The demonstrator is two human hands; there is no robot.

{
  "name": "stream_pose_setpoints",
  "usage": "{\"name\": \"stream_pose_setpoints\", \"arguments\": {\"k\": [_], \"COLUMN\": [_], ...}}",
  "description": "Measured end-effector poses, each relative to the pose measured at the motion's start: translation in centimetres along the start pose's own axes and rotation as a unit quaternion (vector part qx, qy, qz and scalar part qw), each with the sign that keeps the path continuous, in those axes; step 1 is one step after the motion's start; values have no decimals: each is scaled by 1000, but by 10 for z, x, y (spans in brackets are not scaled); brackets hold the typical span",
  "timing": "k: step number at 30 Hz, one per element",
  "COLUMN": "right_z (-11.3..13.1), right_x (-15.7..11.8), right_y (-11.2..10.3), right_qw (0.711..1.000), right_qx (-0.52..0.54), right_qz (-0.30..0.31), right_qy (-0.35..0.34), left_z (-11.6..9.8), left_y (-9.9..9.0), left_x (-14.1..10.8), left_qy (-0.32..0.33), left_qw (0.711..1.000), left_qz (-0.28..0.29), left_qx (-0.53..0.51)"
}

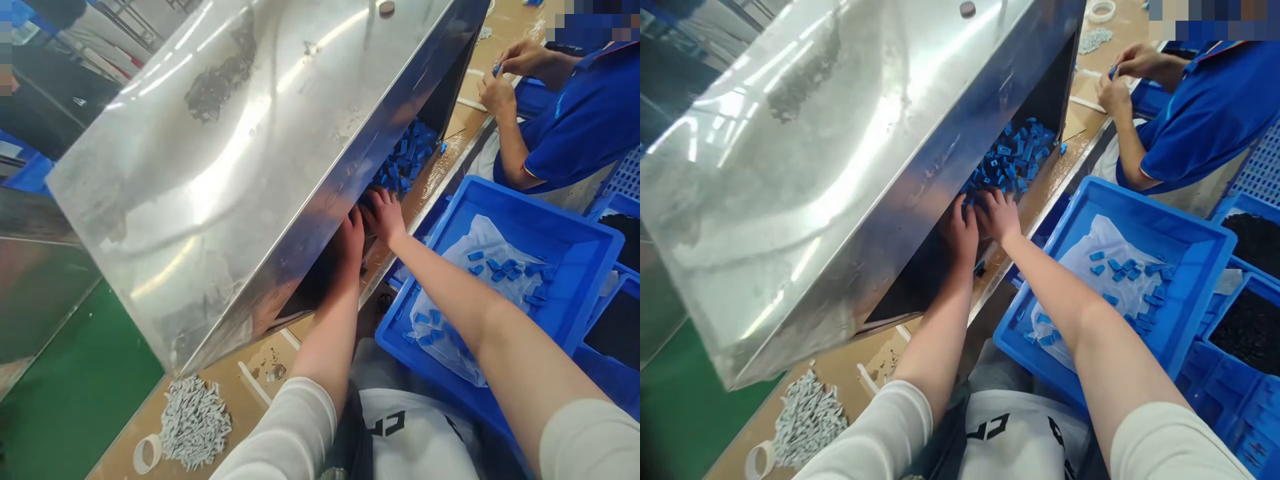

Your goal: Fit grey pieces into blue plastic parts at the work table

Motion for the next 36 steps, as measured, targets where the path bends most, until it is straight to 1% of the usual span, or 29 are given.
{"name": "stream_pose_setpoints", "arguments": {"k": [2,3,5,7,10,12,15,17,19,21,22,23,24,25,26,27,28,29,30,31,32,33,34,35,36], "right_z": [-8,-11,-14,-17,-22,-25,-26,-23,-16,-11,-13,-18,-28,-42,-61,-83,-110,-138,-165,-190,-215,-237,-258,-277,-294], "right_x": [13,18,25,30,32,28,21,19,14,-4,-22,-45,-75,-111,-151,-193,-232,-267,-293,-310,-317,-315,-308,-298,-286], "right_y": [5,6,6,4,-1,-5,-6,-5,-10,-27,-39,-54,-69,-87,-105,-125,-144,-162,-179,-195,-209,-220,-229,-235,-240], "right_qw": [994,990,982,976,969,967,970,974,977,978,977,978,978,978,973,961,944,924,908,900,896,895,892,886,878], "right_qx": [-92,-120,-151,-165,-171,-165,-147,-137,-133,-127,-121,-114,-109,-107,-112,-132,-163,-194,-218,-234,-250,-264,-275,-281,-282], "right_qz": [36,45,62,83,116,123,115,110,85,24,-14,-56,-95,-141,-189,-243,-275,-287,-281,-261,-226,-172,-110,-46,15], "right_qy": [-34,-55,-94,-117,-139,-152,-157,-144,-144,-165,-172,-168,-149,-114,-70,-5,79,163,220,260,291,317,342,367,387], "left_z": [3,2,-3,-8,-13,-12,-9,-7,-9,-16,-22,-28,-36,-44,-52,-61,-67,-72,-76,-80,-82,-86,-91,-98,-108], "left_y": [11,18,28,33,30,26,22,20,18,15,13,14,17,23,35,51,73,100,128,156,181,204,224,241,257], "left_x": [-1,-3,-3,-2,-4,-10,-18,-18,-14,-14,-17,-25,-37,-54,-75,-98,-121,-141,-156,-165,-167,-162,-154,-143,-133], "left_qy": [18,19,16,17,30,42,55,54,54,75,100,136,188,250,316,380,423,441,438,415,378,337,300,279,280], "left_qw": [997,993,982,973,968,965,961,960,963,969,972,972,969,959,945,923,901,882,867,863,871,886,901,911,910], "left_qz": [13,23,42,54,61,67,78,83,75,43,16,-10,-32,-37,-19,21,88,166,236,287,313,318,312,305,306], "left_qx": [75,116,183,222,241,248,260,261,252,229,212,189,160,125,88,51,24,13,13,18,21,22,21,19,20]}}
Point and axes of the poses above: each hand's wrist, its own x-axis towards the middle knuckle, its own y-axis out of the palm, z = x × y, the point moved 5 cm from there along x, towards the middle knuckle, and after that the axes turned 8 degrees about z, right-handed, at the moved point
